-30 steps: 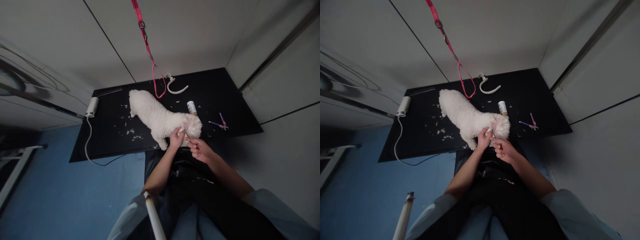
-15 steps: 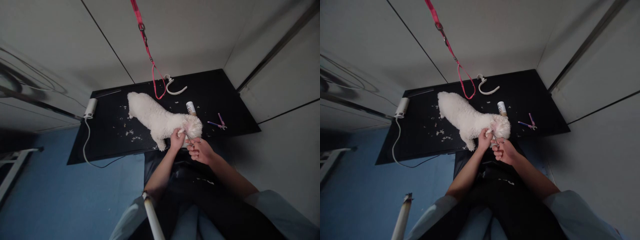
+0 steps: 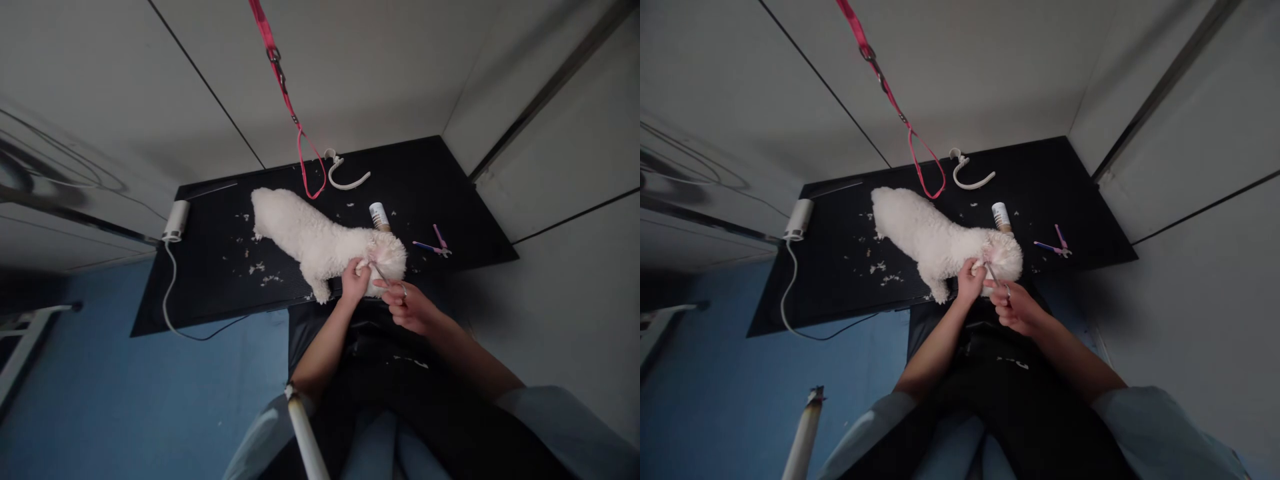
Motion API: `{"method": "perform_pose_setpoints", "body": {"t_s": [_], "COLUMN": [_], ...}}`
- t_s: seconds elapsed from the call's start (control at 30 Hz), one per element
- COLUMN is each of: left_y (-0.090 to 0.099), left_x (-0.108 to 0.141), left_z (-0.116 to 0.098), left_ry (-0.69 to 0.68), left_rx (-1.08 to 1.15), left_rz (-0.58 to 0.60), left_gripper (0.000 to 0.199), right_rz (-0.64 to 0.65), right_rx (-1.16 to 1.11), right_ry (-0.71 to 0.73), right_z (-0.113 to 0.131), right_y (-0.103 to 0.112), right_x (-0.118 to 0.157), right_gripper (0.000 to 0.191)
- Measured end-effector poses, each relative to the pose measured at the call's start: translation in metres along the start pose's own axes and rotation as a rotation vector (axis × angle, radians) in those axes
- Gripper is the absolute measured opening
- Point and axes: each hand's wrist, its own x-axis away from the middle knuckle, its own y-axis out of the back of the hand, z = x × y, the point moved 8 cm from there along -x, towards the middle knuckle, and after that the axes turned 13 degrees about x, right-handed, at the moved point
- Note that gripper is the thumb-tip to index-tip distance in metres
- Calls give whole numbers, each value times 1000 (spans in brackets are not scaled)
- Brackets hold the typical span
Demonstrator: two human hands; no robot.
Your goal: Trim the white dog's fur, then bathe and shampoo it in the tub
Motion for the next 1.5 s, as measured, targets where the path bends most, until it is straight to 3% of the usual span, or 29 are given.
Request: {"method": "perform_pose_setpoints", "body": {"t_s": [0.13, 0.23, 0.37, 0.53, 0.73, 0.87, 1.03, 1.13, 1.2, 1.27, 1.33, 1.43, 1.5], "left_y": [-5, -7, -4, -1, -10, -11, -9, -1, 9, 19, 25, 28, 28], "left_x": [1, 3, 4, 2, 3, 6, 5, 0, -2, -3, -2, 2, 5], "left_z": [-1, 3, 11, 15, 11, 4, 1, 4, 6, 6, 2, -9, -17], "left_ry": [-10, 10, 35, 61, 45, -2, 61, 177, 240, 276, 279, 255, 216], "left_rx": [18, 30, 1, -17, 7, 90, 291, 461, 560, 622, 638, 608, 597], "left_rz": [8, 0, -40, -34, 48, 84, 182, 144, 59, -26, -73, -61, -38], "left_gripper": [12, 12, 16, 18, 7, 13, 35, 48, 51, 52, 50, 44, 40], "right_rz": [147, 184, 125, 54, -34, 186, 504, 563, 569, 522, 342, -64, -221], "right_rx": [-79, -148, -156, -103, -16, -63, -74, 1, 123, 318, 563, 936, 1143], "right_ry": [-82, -134, -145, -53, 29, 78, 108, 140, 169, 237, 389, 734, 922], "right_z": [-4, -4, -4, 0, -5, -9, -17, -28, -38, -40, -23, 41, 80], "right_y": [-2, -1, 1, -1, 16, 24, 23, 26, 27, 22, 13, -14, -39], "right_x": [3, -4, -16, -25, 0, 14, -18, -35, -28, -8, 14, 34, 24], "right_gripper": [21, 15, 9, 10, 31, 37, 48, 55, 58, 55, 41, 28, 46]}}
